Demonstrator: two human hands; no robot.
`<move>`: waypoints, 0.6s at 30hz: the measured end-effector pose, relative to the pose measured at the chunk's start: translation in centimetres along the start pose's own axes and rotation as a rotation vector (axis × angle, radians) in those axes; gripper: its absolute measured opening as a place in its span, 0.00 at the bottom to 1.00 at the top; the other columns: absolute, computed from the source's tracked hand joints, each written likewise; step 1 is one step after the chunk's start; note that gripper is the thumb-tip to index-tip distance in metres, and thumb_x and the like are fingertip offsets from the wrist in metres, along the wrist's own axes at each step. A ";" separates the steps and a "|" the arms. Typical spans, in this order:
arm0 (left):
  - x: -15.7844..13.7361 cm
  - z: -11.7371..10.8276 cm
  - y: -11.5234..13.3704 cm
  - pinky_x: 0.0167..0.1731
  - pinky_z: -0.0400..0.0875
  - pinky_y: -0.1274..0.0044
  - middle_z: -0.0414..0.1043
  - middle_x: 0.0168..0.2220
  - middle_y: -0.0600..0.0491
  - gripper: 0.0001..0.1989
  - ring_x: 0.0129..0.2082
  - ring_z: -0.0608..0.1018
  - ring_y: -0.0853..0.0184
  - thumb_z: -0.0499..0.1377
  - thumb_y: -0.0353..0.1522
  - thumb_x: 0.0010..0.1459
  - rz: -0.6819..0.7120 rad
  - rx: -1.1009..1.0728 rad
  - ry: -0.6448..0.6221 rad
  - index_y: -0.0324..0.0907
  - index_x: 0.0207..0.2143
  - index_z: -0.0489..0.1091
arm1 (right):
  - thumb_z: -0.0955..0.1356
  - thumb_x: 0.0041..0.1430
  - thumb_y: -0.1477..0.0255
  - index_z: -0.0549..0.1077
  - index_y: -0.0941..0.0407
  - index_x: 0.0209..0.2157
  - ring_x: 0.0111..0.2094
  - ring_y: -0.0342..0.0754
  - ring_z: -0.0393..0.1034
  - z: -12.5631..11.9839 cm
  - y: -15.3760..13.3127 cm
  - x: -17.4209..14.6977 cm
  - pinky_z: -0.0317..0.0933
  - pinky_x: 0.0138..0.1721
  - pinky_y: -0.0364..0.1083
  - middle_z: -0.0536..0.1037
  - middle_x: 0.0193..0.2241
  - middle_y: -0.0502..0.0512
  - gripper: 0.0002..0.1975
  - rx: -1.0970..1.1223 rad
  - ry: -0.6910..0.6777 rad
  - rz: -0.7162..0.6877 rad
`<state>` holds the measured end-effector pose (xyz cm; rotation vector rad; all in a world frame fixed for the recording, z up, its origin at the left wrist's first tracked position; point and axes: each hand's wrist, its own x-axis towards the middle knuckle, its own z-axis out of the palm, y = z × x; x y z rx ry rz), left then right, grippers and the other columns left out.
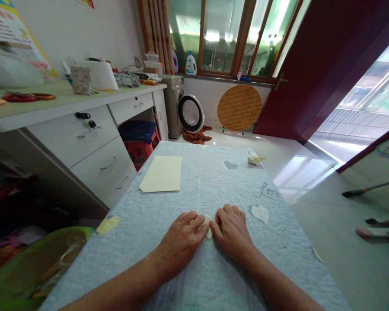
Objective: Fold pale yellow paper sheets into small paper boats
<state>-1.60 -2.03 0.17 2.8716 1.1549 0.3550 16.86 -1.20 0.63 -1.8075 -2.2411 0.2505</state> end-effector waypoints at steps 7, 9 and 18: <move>-0.2 -0.3 0.2 0.47 0.68 0.64 0.73 0.45 0.47 0.10 0.46 0.71 0.57 0.55 0.26 0.65 -0.013 -0.010 0.015 0.40 0.47 0.71 | 0.67 0.61 0.68 0.70 0.54 0.32 0.41 0.54 0.62 -0.2 0.0 0.0 0.49 0.42 0.50 0.70 0.35 0.55 0.05 0.039 -0.012 0.045; -0.3 -0.4 0.2 0.47 0.68 0.64 0.73 0.43 0.47 0.09 0.45 0.71 0.57 0.54 0.25 0.65 -0.025 -0.001 0.011 0.40 0.45 0.72 | 0.67 0.60 0.70 0.70 0.54 0.32 0.41 0.54 0.62 -0.3 0.1 0.0 0.49 0.43 0.50 0.69 0.35 0.55 0.03 0.059 -0.025 0.051; -0.5 -0.3 0.5 0.44 0.70 0.65 0.73 0.37 0.48 0.07 0.39 0.72 0.58 0.56 0.24 0.62 -0.041 0.122 -0.006 0.38 0.38 0.73 | 0.66 0.60 0.74 0.71 0.53 0.34 0.43 0.54 0.61 -0.5 0.4 0.2 0.49 0.44 0.50 0.70 0.37 0.55 0.03 0.098 -0.057 0.056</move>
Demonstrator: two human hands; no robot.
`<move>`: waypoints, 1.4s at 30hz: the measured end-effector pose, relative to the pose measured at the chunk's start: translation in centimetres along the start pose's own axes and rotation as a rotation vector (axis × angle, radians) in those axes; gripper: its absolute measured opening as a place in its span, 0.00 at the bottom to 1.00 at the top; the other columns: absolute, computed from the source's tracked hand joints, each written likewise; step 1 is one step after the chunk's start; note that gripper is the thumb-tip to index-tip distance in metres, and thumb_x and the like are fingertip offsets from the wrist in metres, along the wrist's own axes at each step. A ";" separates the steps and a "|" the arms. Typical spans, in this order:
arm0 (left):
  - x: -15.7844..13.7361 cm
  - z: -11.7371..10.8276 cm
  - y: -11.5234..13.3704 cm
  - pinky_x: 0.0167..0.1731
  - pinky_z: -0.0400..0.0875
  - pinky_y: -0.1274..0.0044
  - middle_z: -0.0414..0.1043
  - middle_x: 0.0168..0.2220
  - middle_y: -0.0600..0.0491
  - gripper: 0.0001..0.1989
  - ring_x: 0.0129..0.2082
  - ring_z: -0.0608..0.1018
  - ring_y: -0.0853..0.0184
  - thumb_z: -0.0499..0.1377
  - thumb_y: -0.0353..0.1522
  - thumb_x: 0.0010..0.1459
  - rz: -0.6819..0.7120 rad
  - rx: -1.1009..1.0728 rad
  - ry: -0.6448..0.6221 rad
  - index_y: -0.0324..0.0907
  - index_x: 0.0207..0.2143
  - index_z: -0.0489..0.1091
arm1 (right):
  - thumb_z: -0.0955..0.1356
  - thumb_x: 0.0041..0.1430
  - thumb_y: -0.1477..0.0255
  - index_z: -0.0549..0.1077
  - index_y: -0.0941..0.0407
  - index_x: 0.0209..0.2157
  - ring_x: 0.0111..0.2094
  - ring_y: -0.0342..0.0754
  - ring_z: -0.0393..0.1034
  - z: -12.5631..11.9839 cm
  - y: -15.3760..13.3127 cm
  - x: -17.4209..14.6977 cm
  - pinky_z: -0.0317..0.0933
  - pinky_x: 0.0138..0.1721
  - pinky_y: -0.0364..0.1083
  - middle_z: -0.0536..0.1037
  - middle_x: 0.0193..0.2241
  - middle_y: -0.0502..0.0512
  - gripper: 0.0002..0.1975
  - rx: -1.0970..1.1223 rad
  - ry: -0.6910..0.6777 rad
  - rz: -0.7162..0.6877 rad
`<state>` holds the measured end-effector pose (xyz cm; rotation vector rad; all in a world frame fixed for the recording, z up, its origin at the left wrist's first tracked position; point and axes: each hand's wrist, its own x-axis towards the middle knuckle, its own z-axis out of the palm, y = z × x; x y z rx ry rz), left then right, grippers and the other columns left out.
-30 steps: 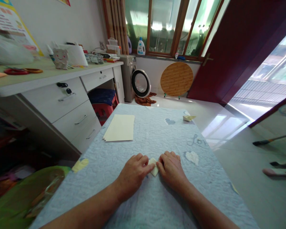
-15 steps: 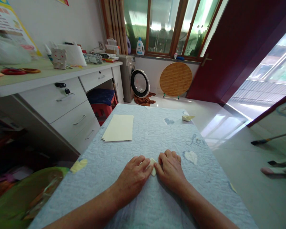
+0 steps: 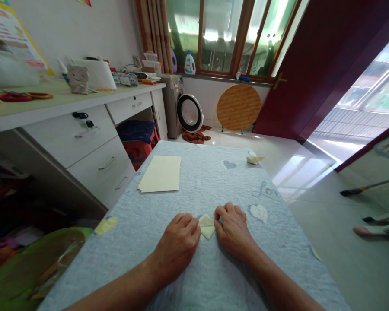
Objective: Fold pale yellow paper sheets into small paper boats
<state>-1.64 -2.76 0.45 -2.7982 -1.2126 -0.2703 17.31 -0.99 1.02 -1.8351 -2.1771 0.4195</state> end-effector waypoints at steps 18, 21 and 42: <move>0.3 -0.7 0.2 0.40 0.70 0.64 0.70 0.33 0.49 0.05 0.37 0.70 0.57 0.57 0.25 0.56 -0.095 -0.096 0.033 0.40 0.31 0.71 | 0.68 0.61 0.67 0.70 0.55 0.31 0.40 0.53 0.61 0.3 0.1 -0.4 0.50 0.43 0.51 0.70 0.34 0.54 0.07 0.060 0.052 -0.102; 0.5 -0.5 0.1 0.39 0.71 0.64 0.70 0.34 0.49 0.04 0.37 0.71 0.58 0.56 0.27 0.58 -0.159 -0.204 0.090 0.41 0.32 0.70 | 0.69 0.58 0.71 0.68 0.55 0.30 0.39 0.52 0.61 0.5 0.3 -0.4 0.51 0.42 0.50 0.70 0.33 0.53 0.06 0.129 0.043 -0.155; 1.7 -0.1 -1.1 0.38 0.69 0.76 0.74 0.35 0.53 0.07 0.35 0.75 0.67 0.55 0.25 0.59 -0.239 -1.137 0.236 0.41 0.35 0.71 | 0.62 0.46 0.85 0.63 0.54 0.29 0.34 0.47 0.62 1.0 1.0 -0.2 0.56 0.35 0.44 0.66 0.30 0.50 0.11 0.585 0.196 -0.481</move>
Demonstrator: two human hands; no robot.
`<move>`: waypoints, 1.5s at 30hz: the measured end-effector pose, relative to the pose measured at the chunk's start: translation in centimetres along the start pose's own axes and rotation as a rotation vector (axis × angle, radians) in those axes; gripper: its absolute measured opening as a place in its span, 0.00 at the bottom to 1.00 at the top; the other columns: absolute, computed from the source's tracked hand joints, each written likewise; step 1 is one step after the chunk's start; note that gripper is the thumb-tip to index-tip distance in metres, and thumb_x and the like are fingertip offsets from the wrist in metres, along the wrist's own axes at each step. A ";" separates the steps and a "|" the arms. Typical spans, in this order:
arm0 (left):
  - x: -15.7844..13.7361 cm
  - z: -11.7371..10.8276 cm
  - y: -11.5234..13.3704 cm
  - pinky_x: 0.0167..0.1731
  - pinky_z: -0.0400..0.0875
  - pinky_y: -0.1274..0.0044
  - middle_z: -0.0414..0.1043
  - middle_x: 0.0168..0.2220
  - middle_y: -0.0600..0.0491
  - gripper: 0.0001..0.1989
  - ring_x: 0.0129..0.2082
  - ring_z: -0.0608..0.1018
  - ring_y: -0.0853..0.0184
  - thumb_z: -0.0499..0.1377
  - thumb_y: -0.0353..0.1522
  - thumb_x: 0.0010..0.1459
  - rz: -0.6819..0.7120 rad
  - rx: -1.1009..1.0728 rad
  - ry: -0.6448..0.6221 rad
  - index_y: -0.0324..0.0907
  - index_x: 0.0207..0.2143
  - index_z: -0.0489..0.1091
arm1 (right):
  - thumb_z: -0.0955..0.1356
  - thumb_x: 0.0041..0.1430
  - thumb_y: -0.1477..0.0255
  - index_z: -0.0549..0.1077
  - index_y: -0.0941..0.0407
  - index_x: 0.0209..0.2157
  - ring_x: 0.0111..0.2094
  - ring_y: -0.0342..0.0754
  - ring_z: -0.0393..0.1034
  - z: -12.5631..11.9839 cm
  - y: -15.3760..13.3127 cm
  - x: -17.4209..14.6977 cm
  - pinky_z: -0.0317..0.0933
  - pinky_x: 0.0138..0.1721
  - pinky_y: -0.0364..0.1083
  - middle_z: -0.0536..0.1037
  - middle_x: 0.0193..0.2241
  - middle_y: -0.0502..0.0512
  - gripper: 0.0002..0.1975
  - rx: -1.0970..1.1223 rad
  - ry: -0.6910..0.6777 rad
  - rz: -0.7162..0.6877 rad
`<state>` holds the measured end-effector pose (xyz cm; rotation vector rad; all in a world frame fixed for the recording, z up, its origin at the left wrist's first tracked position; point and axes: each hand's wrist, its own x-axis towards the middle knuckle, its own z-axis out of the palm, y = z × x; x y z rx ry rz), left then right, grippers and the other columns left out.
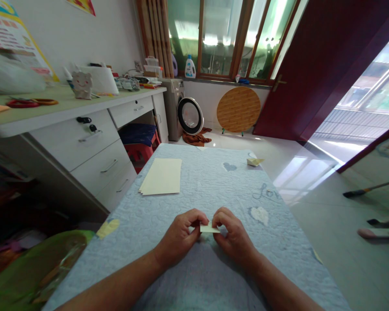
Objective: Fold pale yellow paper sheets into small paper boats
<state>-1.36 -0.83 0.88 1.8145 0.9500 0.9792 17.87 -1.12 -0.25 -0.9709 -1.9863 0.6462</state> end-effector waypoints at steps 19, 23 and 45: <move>-0.9 0.1 -0.5 0.32 0.61 0.73 0.71 0.30 0.55 0.07 0.32 0.71 0.65 0.61 0.23 0.55 0.244 0.757 -0.138 0.42 0.28 0.69 | 0.67 0.53 0.85 0.70 0.56 0.28 0.36 0.48 0.61 -0.7 -0.4 0.1 0.54 0.39 0.47 0.70 0.30 0.51 0.09 -0.404 -0.289 0.007; -0.9 0.0 -0.5 0.32 0.62 0.74 0.70 0.30 0.54 0.06 0.33 0.71 0.65 0.60 0.24 0.57 0.183 0.703 -0.161 0.41 0.28 0.70 | 0.68 0.57 0.82 0.73 0.56 0.29 0.36 0.48 0.62 -1.3 -0.6 0.0 0.56 0.39 0.46 0.71 0.31 0.52 0.07 -0.352 -0.306 0.018; 0.1 0.3 0.1 0.41 0.63 0.69 0.71 0.35 0.50 0.09 0.39 0.71 0.60 0.56 0.31 0.64 -0.160 0.764 -0.098 0.40 0.31 0.71 | 0.68 0.59 0.77 0.72 0.57 0.28 0.36 0.48 0.63 -0.3 -0.3 0.3 0.49 0.39 0.48 0.72 0.30 0.51 0.06 -0.391 -0.219 0.330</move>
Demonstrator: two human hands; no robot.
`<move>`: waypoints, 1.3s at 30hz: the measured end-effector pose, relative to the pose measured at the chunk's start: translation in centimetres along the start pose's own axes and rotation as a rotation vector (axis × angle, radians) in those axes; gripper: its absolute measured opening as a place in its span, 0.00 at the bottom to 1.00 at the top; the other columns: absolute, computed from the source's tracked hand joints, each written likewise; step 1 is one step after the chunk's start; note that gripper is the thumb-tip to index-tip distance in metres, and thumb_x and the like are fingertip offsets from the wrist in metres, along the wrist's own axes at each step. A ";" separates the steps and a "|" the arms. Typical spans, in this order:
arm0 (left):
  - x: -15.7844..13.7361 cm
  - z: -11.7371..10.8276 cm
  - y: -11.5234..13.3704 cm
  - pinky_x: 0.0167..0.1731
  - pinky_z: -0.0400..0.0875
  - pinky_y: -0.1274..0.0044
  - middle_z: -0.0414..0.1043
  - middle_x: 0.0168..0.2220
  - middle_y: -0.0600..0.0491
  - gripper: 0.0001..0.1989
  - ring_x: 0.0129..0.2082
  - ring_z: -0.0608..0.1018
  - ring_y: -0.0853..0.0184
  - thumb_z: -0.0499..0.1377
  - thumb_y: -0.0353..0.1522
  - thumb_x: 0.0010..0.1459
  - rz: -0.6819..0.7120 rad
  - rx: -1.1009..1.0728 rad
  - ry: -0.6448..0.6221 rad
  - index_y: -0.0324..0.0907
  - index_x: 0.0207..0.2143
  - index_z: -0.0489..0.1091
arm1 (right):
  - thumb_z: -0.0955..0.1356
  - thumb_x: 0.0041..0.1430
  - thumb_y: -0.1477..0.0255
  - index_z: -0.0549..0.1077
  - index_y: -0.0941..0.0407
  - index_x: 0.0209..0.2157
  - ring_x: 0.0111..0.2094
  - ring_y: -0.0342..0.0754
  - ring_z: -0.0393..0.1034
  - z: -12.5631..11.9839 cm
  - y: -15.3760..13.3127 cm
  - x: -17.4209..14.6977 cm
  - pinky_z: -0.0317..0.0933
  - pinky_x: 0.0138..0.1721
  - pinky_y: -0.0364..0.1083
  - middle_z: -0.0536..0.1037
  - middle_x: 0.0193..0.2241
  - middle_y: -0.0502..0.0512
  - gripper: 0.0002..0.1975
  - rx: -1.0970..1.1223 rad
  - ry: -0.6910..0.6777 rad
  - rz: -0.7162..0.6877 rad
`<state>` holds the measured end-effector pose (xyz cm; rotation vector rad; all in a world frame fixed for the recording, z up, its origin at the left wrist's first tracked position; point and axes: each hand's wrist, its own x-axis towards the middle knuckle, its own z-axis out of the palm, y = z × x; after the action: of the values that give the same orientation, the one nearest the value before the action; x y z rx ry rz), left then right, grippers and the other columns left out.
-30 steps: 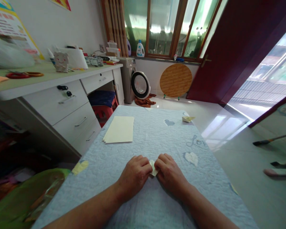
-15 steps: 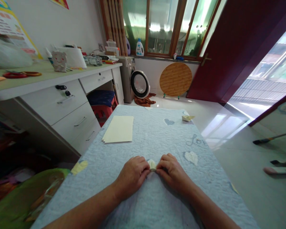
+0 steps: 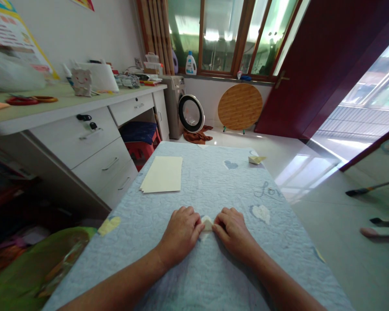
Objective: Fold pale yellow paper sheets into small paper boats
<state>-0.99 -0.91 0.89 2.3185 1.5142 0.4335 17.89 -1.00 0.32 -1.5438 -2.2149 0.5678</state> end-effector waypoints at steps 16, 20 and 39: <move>0.0 0.0 0.4 0.41 0.62 0.67 0.71 0.35 0.50 0.08 0.39 0.71 0.59 0.58 0.33 0.63 -0.057 0.084 0.002 0.41 0.30 0.71 | 0.68 0.58 0.76 0.72 0.57 0.27 0.37 0.51 0.63 0.3 -0.4 0.2 0.49 0.39 0.48 0.73 0.31 0.54 0.05 -0.028 0.001 0.084; -0.1 0.1 0.4 0.41 0.62 0.67 0.71 0.36 0.50 0.03 0.40 0.70 0.59 0.58 0.31 0.62 -0.042 0.040 0.038 0.41 0.35 0.71 | 0.69 0.58 0.75 0.72 0.57 0.27 0.37 0.51 0.63 0.4 -0.3 0.2 0.48 0.39 0.49 0.73 0.31 0.54 0.06 -0.049 0.017 0.086; -2.2 0.4 0.5 0.47 0.66 0.65 0.74 0.44 0.46 0.15 0.43 0.72 0.56 0.54 0.24 0.63 0.438 0.397 0.028 0.37 0.51 0.69 | 0.67 0.59 0.71 0.68 0.54 0.32 0.40 0.55 0.61 0.7 -1.5 -0.4 0.51 0.43 0.53 0.69 0.35 0.56 0.03 -0.146 0.086 0.069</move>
<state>-1.28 -3.10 0.58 2.9818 1.1766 0.2878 16.51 -1.97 0.47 -1.6893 -2.1877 0.3582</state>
